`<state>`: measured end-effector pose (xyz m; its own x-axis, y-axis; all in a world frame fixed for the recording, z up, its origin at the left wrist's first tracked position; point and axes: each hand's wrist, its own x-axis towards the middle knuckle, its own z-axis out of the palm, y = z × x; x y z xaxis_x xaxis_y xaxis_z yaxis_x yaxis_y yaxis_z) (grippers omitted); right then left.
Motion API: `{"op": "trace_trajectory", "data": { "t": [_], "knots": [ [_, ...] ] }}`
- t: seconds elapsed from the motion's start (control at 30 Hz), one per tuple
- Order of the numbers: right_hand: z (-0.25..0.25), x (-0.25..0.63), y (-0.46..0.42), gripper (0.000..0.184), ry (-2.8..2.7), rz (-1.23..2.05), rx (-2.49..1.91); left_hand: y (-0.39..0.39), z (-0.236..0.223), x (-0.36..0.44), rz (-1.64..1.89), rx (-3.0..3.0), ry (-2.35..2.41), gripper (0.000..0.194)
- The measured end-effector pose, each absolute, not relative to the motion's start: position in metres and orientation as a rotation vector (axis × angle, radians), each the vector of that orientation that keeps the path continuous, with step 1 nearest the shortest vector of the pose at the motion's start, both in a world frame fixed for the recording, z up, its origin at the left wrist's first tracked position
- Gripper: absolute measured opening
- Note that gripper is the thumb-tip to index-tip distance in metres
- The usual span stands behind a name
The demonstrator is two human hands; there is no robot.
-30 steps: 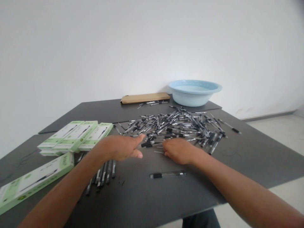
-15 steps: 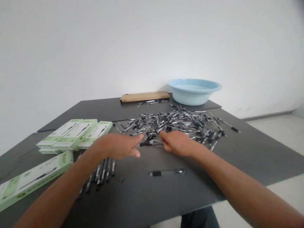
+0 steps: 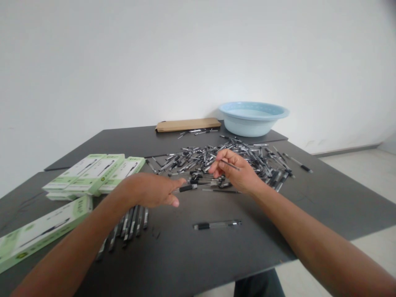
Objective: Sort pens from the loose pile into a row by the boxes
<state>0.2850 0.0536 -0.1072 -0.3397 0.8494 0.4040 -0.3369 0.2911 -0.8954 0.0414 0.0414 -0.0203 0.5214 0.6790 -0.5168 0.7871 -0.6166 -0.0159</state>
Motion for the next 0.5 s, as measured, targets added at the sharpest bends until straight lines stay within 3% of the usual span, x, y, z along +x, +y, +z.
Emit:
{"op": "trace_trajectory", "data": {
  "t": [0.2,0.5],
  "knots": [
    [-0.104,0.280,0.048,0.035,-1.295,1.411,-0.505,0.044,-0.018,0.044,-0.886,2.470,1.211,0.071],
    [-0.100,0.275,0.042,0.029,-1.256,1.522,-0.498,0.047,-0.020,0.044,-0.937,2.471,1.213,0.069]
  ]
}}
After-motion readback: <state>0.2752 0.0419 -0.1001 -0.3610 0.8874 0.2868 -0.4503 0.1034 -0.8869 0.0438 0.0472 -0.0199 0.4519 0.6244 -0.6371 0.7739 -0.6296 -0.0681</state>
